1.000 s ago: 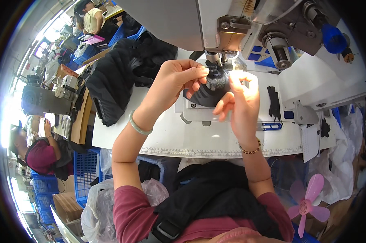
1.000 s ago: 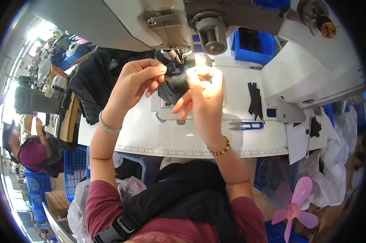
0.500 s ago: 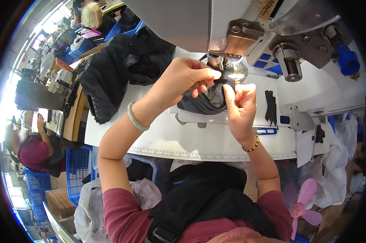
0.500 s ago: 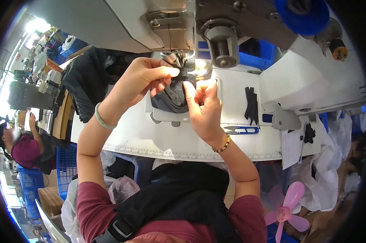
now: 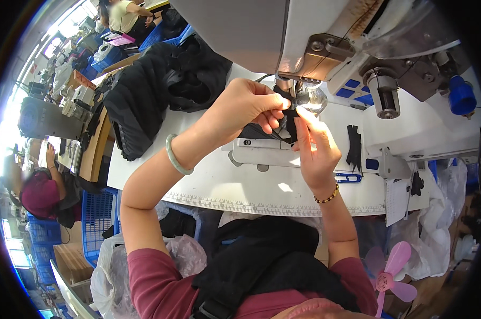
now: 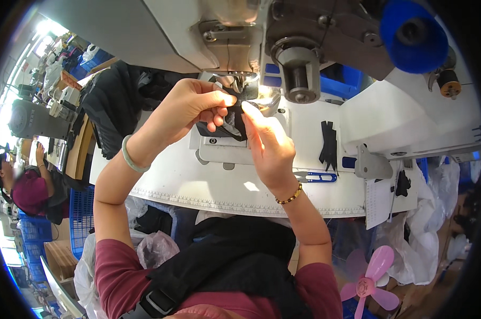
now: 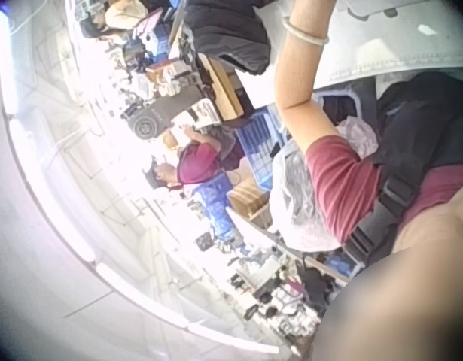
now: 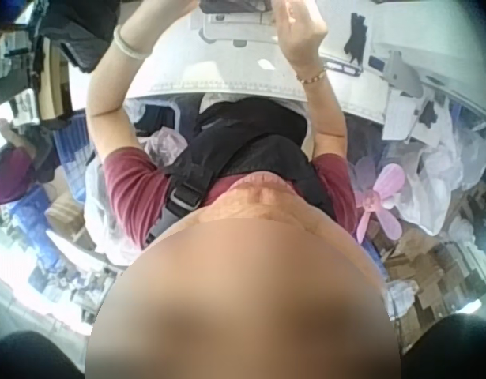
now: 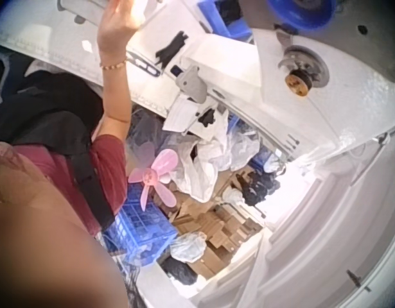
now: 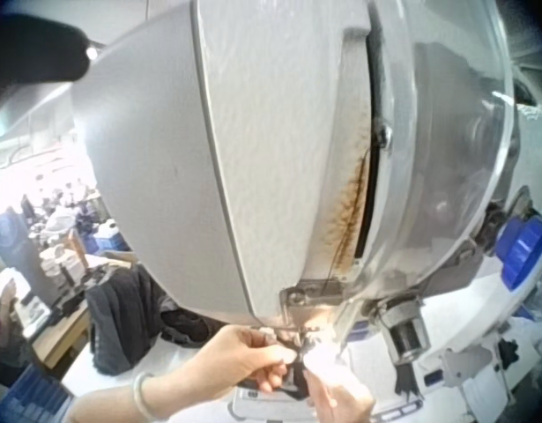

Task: Operating a sewing machine to stitch together components of a shoe upper.

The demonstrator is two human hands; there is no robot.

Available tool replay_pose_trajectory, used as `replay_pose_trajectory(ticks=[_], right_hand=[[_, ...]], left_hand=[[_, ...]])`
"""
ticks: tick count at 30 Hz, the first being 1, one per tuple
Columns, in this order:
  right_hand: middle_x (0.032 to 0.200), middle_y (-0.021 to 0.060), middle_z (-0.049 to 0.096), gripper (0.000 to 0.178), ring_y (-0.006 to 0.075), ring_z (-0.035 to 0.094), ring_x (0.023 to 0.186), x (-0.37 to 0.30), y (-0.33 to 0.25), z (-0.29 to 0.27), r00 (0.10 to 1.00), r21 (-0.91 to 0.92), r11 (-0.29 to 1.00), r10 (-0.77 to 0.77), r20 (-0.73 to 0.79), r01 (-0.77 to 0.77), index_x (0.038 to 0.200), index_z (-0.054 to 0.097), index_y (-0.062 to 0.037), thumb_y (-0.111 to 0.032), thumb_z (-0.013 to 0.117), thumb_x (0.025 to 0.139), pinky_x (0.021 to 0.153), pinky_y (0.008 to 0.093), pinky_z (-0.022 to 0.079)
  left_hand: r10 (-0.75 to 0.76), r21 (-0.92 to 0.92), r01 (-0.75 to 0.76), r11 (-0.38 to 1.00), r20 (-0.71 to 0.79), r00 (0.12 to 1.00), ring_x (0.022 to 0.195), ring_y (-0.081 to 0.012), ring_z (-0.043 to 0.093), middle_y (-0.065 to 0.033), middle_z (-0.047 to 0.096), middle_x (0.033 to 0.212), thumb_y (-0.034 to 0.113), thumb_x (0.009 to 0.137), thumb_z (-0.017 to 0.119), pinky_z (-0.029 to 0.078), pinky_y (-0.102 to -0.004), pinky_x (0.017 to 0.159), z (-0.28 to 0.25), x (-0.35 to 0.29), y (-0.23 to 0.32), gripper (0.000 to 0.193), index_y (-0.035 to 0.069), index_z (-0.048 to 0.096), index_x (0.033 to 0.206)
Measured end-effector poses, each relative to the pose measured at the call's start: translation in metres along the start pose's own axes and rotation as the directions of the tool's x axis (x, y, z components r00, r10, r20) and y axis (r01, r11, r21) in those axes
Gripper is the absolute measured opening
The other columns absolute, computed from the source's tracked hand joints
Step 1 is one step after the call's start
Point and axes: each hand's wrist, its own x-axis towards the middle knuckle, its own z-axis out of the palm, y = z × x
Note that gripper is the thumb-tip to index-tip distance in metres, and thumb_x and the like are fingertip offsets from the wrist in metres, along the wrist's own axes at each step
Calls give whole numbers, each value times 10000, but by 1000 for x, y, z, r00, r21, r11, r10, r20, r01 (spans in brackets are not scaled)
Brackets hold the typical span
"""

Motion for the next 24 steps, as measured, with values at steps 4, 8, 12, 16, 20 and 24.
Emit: replay_pose_trajectory(ticks=[4,8,12,16,20,24], right_hand=[[797,70,638,326,139,593,622,2,-1,1,999,-53,998,-47,-26,46,1135,639,-40,29,676,819,568,256,484],[791,75,632,321,146,602,638,2,-1,2,999,-50,998,-40,-28,38,1130,639,-38,26,678,818,581,262,488],[783,74,627,310,148,600,631,2,-3,2,999,-49,998,-36,-36,34,1126,639,-37,14,679,822,577,261,487],[766,74,610,314,147,589,610,2,-6,-1,999,-76,996,-40,-11,39,1137,626,-37,12,670,830,563,266,484],[766,87,599,310,167,589,585,4,-11,-5,997,-124,989,-74,27,76,1140,617,-38,9,661,837,534,281,481],[760,99,590,274,204,588,536,8,-23,-9,996,-238,968,-63,66,77,1117,617,-36,-36,662,847,483,305,474]], left_hand=[[-38,34,38,999,-6,999,547,-90,552,-48,567,681,136,854,642,464,-211,474,1,0,2,184,-40,613,810],[-66,133,71,989,-38,997,531,-85,539,-39,547,695,158,864,633,428,-199,418,0,0,3,206,-42,585,868],[-90,109,90,990,-12,996,539,-83,533,-37,543,724,173,871,626,401,-191,392,1,0,2,217,-35,582,915],[17,108,-19,994,20,1000,556,-71,511,-22,541,749,165,866,625,394,-185,410,4,0,-3,186,-8,600,929],[56,117,-61,991,50,997,584,-61,497,-5,542,767,136,859,619,389,-180,427,1,2,-5,151,8,613,940],[-4,97,-2,995,63,998,602,-48,499,-15,555,778,106,854,616,379,-170,414,-4,7,-3,151,-9,616,953]])
